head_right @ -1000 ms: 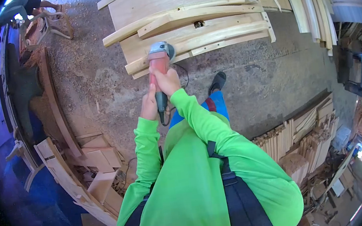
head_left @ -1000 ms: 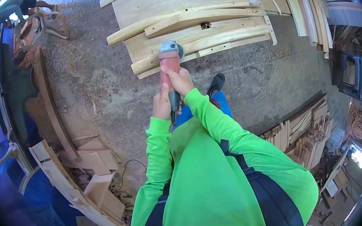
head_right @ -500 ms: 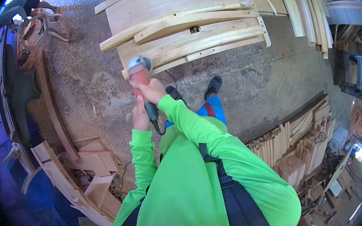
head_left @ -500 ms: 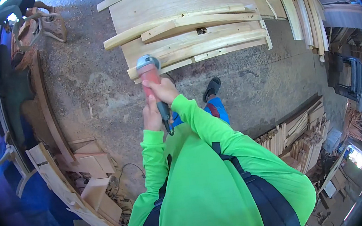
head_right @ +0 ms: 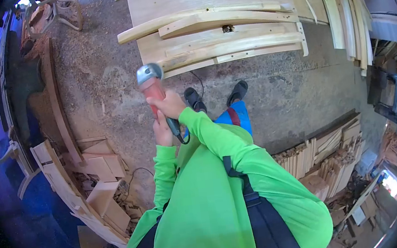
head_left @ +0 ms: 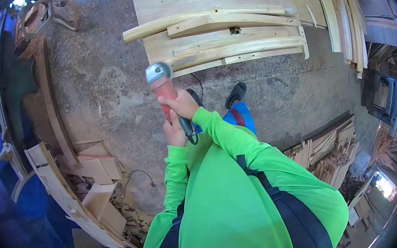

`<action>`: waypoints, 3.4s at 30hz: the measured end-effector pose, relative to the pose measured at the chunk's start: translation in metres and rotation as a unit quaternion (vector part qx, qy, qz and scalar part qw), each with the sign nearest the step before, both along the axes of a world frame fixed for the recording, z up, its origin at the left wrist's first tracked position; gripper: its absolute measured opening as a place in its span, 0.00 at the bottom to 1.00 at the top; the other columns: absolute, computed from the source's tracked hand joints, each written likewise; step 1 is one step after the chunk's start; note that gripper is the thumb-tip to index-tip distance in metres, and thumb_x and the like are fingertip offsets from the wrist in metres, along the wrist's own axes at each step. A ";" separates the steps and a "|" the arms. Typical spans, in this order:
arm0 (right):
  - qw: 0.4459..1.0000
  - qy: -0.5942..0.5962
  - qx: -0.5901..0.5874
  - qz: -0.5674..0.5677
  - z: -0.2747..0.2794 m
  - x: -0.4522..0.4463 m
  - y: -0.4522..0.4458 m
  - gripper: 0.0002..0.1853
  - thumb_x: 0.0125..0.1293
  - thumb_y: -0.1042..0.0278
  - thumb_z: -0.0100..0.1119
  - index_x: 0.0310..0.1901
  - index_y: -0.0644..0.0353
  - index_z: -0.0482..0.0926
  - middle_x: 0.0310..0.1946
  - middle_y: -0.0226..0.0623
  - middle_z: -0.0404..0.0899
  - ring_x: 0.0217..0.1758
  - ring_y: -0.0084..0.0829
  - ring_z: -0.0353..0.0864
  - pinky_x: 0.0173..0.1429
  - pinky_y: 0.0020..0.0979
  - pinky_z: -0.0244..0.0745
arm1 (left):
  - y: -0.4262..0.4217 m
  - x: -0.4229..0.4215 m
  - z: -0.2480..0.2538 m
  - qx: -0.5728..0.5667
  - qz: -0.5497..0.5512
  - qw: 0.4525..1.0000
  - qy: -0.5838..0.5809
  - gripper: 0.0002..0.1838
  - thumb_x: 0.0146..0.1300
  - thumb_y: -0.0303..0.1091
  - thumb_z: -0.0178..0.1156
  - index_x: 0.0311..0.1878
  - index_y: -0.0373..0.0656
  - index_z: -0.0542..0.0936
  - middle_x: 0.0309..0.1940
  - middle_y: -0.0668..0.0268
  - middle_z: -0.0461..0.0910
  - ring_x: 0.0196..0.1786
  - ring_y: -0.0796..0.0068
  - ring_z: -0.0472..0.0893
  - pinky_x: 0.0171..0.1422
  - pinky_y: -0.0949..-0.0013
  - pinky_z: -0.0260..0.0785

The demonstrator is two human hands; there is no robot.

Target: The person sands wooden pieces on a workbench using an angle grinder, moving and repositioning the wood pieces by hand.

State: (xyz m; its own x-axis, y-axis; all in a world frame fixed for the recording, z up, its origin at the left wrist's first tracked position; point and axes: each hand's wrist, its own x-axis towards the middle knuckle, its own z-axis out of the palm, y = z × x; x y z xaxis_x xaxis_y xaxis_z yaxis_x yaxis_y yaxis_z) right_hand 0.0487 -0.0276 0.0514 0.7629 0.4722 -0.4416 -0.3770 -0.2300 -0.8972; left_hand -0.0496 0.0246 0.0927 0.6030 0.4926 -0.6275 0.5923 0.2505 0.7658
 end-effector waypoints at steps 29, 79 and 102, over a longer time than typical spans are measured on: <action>0.962 0.091 0.044 -0.252 -0.003 0.082 -0.319 0.14 0.61 0.64 0.68 0.44 0.64 0.81 0.31 0.37 0.84 0.31 0.28 0.84 0.39 0.31 0.80 | -0.279 0.102 -0.070 0.029 -0.220 0.966 -0.134 0.30 0.68 0.53 0.57 0.60 0.35 0.73 0.49 0.46 0.82 0.55 0.50 0.82 0.59 0.57 0.71; 0.970 0.050 0.029 -0.234 -0.009 0.150 -0.475 0.18 0.59 0.60 0.71 0.46 0.62 0.82 0.37 0.37 0.85 0.38 0.29 0.84 0.46 0.33 0.80 | -0.439 0.168 -0.088 -0.021 -0.206 0.967 -0.149 0.27 0.73 0.46 0.53 0.64 0.32 0.71 0.55 0.51 0.79 0.58 0.61 0.79 0.63 0.63 0.68; 0.998 -0.030 0.009 -0.063 -0.015 0.113 -0.399 0.22 0.56 0.57 0.74 0.46 0.64 0.82 0.39 0.41 0.86 0.41 0.31 0.85 0.50 0.34 0.78 | -0.388 0.103 -0.076 -0.023 -0.069 0.983 -0.166 0.28 0.76 0.46 0.50 0.66 0.29 0.66 0.59 0.53 0.76 0.62 0.64 0.76 0.67 0.65 0.65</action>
State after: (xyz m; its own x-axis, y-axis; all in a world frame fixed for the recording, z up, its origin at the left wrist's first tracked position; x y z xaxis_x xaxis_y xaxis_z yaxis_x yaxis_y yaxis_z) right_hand 0.1621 -0.4268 0.0364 0.8415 0.3785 -0.3855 -0.3476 -0.1670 -0.9227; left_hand 0.0537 -0.3630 0.0171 0.8374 0.3676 -0.4046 0.3420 0.2253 0.9123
